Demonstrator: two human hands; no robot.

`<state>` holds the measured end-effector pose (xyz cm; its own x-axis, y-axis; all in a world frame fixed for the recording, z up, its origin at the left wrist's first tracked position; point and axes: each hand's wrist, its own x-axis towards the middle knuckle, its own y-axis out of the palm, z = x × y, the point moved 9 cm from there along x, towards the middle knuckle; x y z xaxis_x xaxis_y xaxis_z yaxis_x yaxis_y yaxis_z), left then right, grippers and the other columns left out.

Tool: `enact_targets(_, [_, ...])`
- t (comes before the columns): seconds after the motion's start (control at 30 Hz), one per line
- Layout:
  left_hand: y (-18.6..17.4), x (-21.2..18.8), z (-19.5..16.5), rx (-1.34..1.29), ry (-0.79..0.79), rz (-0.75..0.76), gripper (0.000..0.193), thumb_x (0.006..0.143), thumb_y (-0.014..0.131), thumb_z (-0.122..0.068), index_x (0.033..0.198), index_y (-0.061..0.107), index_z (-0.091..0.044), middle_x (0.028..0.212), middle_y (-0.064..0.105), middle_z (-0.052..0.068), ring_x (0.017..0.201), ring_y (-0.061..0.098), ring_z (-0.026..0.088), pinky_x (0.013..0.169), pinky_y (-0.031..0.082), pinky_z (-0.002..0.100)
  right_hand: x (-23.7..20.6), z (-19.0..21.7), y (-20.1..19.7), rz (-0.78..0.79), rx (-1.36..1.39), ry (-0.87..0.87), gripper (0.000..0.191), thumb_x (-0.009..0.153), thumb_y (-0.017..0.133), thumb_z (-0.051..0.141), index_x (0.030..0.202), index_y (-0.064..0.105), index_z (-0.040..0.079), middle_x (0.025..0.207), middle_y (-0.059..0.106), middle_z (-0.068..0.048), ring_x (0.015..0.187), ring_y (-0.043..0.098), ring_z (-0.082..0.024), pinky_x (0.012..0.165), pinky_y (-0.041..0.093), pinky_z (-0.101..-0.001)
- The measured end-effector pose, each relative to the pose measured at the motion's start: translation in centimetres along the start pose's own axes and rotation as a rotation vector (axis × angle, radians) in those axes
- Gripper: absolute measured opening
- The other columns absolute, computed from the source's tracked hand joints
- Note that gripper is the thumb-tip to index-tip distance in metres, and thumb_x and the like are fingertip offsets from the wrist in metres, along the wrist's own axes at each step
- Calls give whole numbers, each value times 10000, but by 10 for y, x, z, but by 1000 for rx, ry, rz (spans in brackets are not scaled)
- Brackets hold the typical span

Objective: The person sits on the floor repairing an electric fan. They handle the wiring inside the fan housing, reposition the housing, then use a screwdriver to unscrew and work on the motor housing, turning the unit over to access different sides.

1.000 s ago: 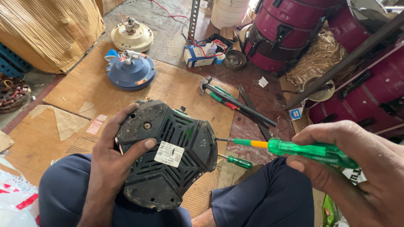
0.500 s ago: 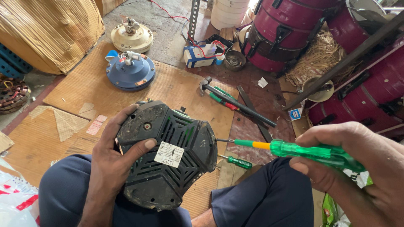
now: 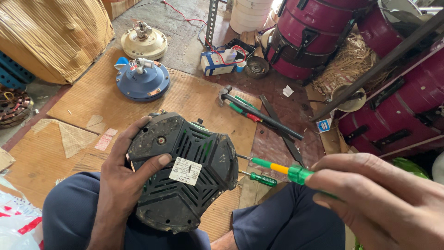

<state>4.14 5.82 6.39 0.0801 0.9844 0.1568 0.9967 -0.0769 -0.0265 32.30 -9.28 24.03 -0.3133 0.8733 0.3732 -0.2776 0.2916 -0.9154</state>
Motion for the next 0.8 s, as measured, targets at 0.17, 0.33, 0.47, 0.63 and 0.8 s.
enact_targets(0.17, [0, 0, 2, 12, -31, -1, 792, 717, 836, -88, 1453, 549, -43, 1320, 680, 112, 1156, 684, 187, 942, 580, 328, -7, -12, 6, 67, -81, 90, 383, 786, 837, 350, 1080, 764, 116, 918, 765, -28, 818, 772, -212, 659, 593, -334])
enact_targets(0.33, [1, 0, -2, 18, 13, 8, 784, 726, 832, -77, 1455, 546, -36, 1348, 658, 112, 1182, 667, 188, 962, 567, 328, -8, -23, 12, 132, -209, 279, 391, 751, 802, 414, 1061, 797, 176, 821, 771, 7, 667, 760, -186, 542, 566, -326])
enact_targets(0.47, [0, 0, 1, 58, -12, 5, 789, 719, 835, -83, 1454, 548, -51, 1328, 674, 108, 1165, 681, 184, 949, 578, 325, 1, 16, 13, 145, -201, -225, 263, 815, 750, 272, 1037, 732, 131, 905, 745, -125, 732, 745, -247, 532, 545, -329])
enact_targets(0.63, [2, 0, -4, 50, 25, 18, 776, 732, 834, -85, 1453, 551, -41, 1332, 672, 114, 1170, 675, 182, 956, 571, 324, 1, 10, 4, 6, -184, -78, 343, 791, 789, 280, 1095, 760, 122, 895, 705, -63, 717, 727, -196, 566, 555, -322])
enact_targets(0.8, [1, 0, 2, 57, -67, -2, 796, 715, 835, -88, 1458, 552, -70, 1285, 705, 103, 1113, 700, 180, 914, 592, 325, 3, 28, 7, 29, -233, -96, 314, 772, 795, 247, 1062, 753, 135, 998, 679, -77, 680, 650, -159, 505, 477, -308])
